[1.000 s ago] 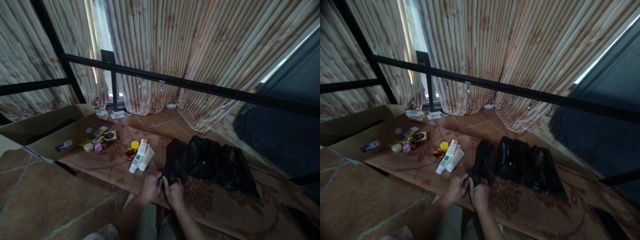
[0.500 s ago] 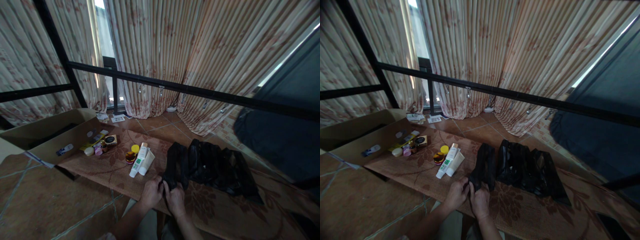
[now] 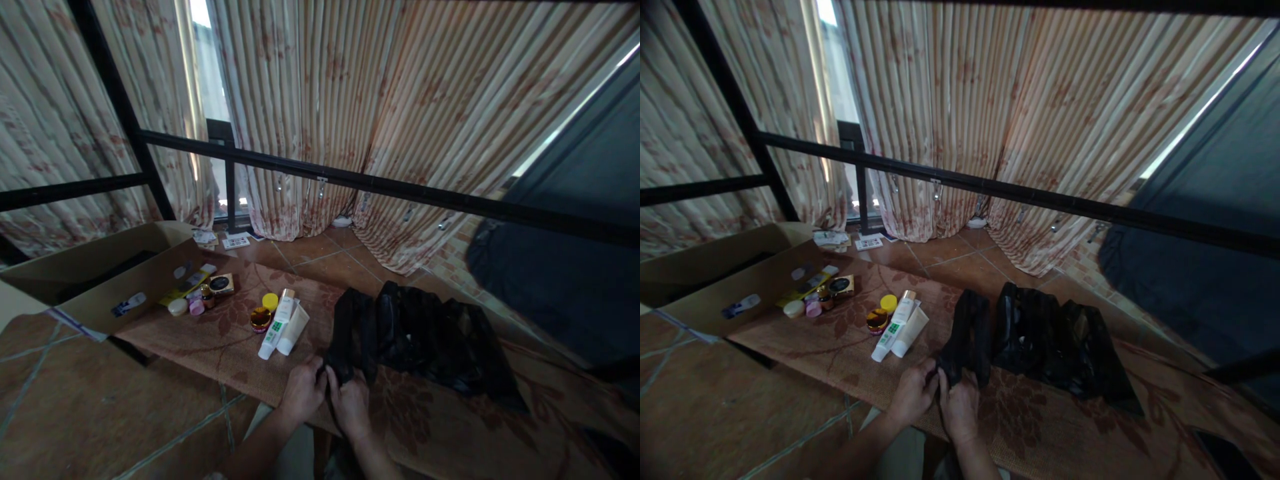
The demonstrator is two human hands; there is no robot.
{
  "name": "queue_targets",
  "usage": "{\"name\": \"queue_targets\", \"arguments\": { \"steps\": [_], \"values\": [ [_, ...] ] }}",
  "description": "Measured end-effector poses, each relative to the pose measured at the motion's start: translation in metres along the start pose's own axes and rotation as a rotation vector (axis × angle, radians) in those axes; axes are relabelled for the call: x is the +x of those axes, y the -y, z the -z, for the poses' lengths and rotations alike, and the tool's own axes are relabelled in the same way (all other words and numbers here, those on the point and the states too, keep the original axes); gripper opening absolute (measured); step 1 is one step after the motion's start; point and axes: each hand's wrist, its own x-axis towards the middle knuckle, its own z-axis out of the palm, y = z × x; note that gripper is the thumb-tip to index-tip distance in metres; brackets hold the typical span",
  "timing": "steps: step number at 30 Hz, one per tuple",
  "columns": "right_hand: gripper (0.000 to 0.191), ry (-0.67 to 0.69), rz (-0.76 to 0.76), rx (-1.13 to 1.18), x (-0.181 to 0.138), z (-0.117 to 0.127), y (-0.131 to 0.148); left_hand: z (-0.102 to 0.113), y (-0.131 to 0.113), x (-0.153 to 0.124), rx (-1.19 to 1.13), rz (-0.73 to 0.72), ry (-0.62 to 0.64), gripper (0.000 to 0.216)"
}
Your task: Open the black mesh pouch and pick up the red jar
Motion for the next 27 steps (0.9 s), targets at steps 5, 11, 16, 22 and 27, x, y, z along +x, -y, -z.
{"name": "queue_targets", "arguments": {
  "steps": [5, 11, 16, 22, 27],
  "values": [
    [0.035, 0.067, -0.002, -0.026, 0.004, 0.003, 0.006, 0.007, -0.003, -0.001, -0.211, -0.025, -0.096, 0.031],
    [0.026, 0.219, 0.02, 0.01, 0.019, 0.019, 0.022, 0.014, -0.006, -0.003, -0.353, -0.044, -0.166, 0.048],
    [0.026, 0.286, 0.022, 0.044, 0.023, 0.025, 0.029, 0.01, -0.002, -0.001, -0.348, -0.006, -0.191, 0.059],
    [0.027, 0.174, -0.001, -0.076, 0.008, 0.011, 0.019, 0.007, -0.003, -0.002, -0.291, -0.013, -0.164, 0.048],
    [0.022, 0.154, 0.035, -0.093, 0.003, 0.007, 0.015, 0.012, -0.007, -0.002, -0.292, -0.001, -0.115, 0.04]
  ]
}}
